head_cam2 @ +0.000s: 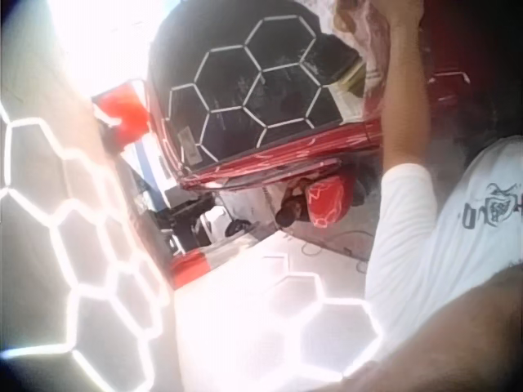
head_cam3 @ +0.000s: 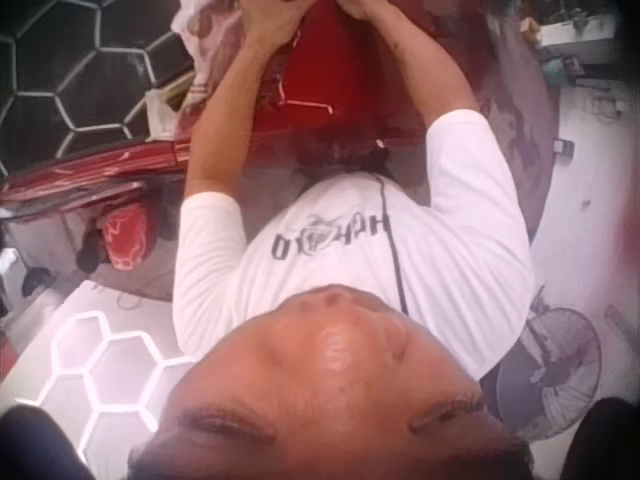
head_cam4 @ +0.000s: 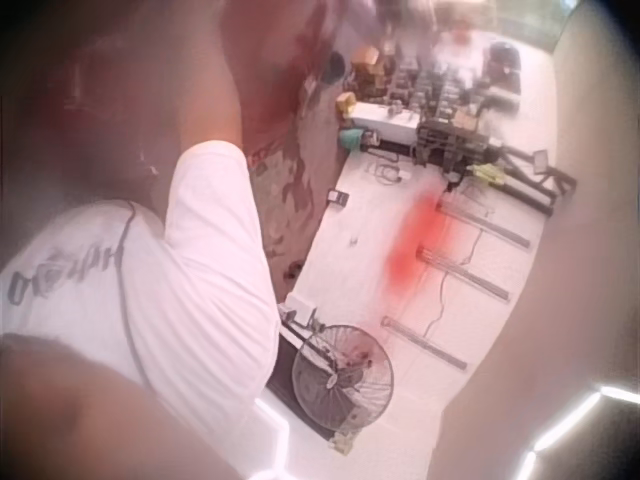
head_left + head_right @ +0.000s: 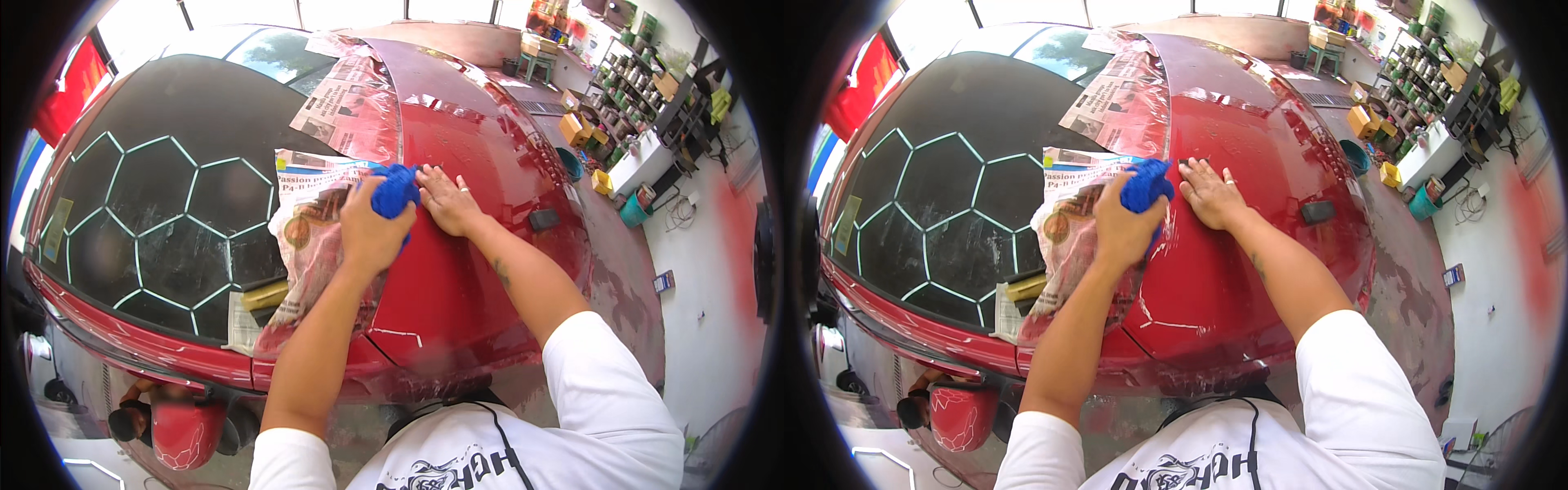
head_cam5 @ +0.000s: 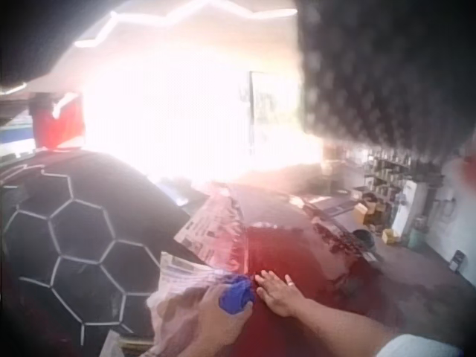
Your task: The person applies a transparent protective film to the hood of a red car. They use a blue microfiber cloth to smooth the film and a black squeegee to press it down and remove air bubbles. Newspaper is placed on the windshield to protect it during the process.
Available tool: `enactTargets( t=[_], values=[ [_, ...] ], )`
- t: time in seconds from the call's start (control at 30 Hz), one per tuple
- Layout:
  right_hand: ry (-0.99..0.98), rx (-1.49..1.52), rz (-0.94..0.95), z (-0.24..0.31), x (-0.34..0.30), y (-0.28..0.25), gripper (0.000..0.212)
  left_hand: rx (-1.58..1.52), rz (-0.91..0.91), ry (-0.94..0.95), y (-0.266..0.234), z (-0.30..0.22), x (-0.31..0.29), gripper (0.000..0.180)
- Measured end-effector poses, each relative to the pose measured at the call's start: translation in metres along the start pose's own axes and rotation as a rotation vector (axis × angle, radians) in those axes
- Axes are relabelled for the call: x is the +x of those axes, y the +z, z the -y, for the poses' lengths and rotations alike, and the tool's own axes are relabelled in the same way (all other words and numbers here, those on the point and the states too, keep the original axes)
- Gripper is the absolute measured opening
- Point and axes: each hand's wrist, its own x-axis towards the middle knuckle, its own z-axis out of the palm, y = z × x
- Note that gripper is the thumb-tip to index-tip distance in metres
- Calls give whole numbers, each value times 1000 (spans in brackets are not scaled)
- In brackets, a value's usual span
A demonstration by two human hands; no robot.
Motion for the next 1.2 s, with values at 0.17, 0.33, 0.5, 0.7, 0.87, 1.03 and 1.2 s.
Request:
enactTargets(
  t=[0.17,0.33,0.5,0.7,0.87,1.03,1.2],
  values=[
    [41,-26,11,-66,137,-1,69,65,129,38,13,-11,-12,44],
    [68,-2,-7,-103,248,-4,70,111,210,13,4,-11,-23,55],
    [92,23,0,-108,276,-11,71,100,181,109,2,-10,-22,48],
    [49,-4,-14,-46,141,2,68,101,13,113,6,-1,-6,38],
    [-30,3,-86,34,-27,18,64,24,-92,46,6,1,6,39],
    [-207,-63,-62,117,-188,26,64,-51,-58,-5,3,-4,4,43],
    [-285,-44,82,103,-206,15,64,-100,-89,9,0,-13,-4,43]
  ],
)
